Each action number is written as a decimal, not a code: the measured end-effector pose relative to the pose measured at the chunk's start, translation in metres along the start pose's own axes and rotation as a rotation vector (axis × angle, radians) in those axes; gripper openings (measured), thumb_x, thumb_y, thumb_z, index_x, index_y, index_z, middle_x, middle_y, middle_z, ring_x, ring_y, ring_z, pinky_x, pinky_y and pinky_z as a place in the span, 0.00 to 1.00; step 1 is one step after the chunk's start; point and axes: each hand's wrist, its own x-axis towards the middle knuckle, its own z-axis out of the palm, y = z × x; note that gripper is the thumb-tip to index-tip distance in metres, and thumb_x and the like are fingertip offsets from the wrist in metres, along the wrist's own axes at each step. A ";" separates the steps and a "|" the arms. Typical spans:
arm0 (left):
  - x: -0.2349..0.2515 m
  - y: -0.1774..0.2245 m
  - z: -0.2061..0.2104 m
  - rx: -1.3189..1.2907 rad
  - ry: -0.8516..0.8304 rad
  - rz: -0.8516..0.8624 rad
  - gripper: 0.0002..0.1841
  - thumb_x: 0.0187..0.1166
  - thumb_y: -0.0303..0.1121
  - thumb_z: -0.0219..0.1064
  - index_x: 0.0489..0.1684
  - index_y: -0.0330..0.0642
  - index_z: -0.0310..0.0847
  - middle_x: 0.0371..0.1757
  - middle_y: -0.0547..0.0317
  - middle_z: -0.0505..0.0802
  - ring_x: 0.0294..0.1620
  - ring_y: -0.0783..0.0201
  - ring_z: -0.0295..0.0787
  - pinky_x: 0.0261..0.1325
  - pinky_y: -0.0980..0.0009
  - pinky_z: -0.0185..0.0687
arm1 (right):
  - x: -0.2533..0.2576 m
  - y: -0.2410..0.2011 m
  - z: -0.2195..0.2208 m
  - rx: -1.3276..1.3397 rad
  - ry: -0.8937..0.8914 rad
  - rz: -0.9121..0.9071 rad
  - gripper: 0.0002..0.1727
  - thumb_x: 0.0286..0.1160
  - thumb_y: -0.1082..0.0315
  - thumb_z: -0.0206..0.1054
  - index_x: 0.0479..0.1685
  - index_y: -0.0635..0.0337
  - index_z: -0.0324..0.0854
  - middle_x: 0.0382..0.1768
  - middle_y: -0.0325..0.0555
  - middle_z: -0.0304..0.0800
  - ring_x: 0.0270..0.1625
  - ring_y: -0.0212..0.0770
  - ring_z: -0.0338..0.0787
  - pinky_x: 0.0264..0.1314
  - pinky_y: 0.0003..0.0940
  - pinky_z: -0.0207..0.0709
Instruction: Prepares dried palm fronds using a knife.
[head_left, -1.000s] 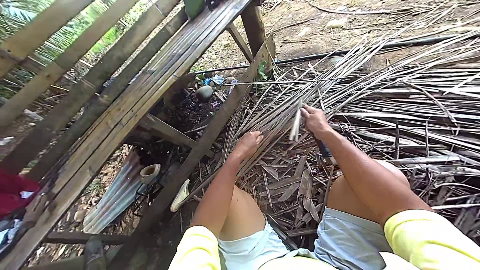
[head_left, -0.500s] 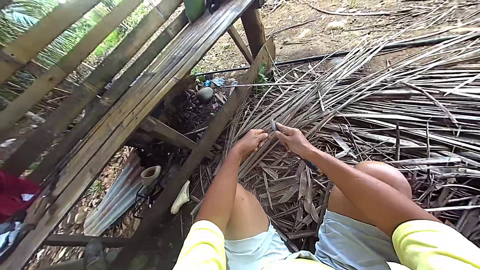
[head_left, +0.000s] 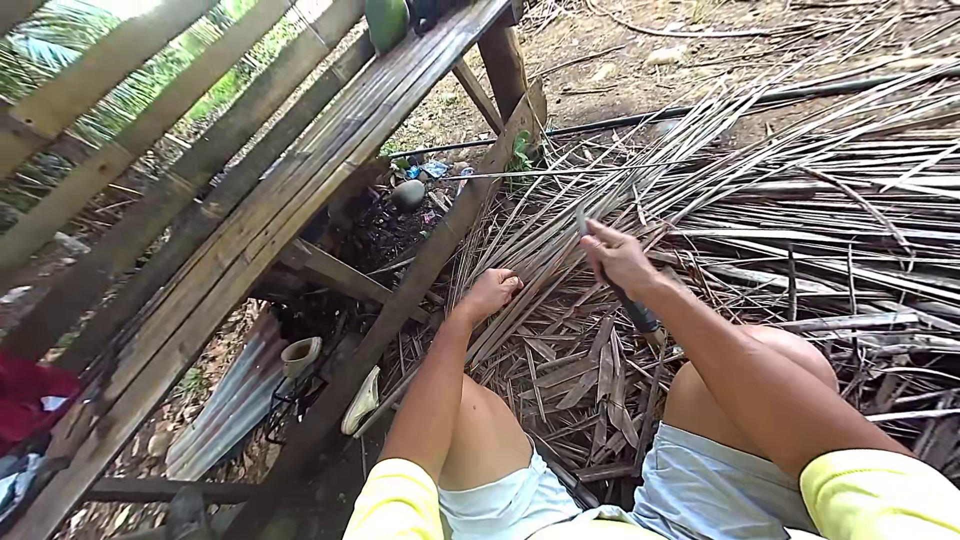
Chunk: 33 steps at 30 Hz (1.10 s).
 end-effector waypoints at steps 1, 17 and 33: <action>0.003 0.002 0.002 0.092 0.007 0.018 0.17 0.96 0.33 0.50 0.55 0.32 0.85 0.29 0.53 0.82 0.27 0.62 0.73 0.37 0.64 0.74 | -0.009 0.004 0.012 -0.036 -0.087 0.005 0.29 0.93 0.61 0.56 0.91 0.51 0.63 0.22 0.42 0.76 0.16 0.34 0.68 0.19 0.32 0.68; -0.032 0.004 0.016 0.379 0.198 0.251 0.16 0.94 0.39 0.56 0.49 0.38 0.86 0.36 0.42 0.90 0.36 0.44 0.90 0.42 0.42 0.84 | 0.031 0.007 -0.029 0.263 0.206 0.173 0.25 0.90 0.60 0.61 0.84 0.47 0.72 0.25 0.37 0.76 0.17 0.30 0.71 0.17 0.26 0.68; -0.019 0.030 0.044 0.777 0.428 0.085 0.13 0.89 0.30 0.57 0.61 0.35 0.84 0.46 0.38 0.93 0.40 0.40 0.94 0.40 0.43 0.88 | -0.019 0.002 0.025 0.063 -0.100 0.172 0.28 0.91 0.55 0.59 0.89 0.40 0.67 0.19 0.41 0.74 0.13 0.33 0.67 0.15 0.27 0.64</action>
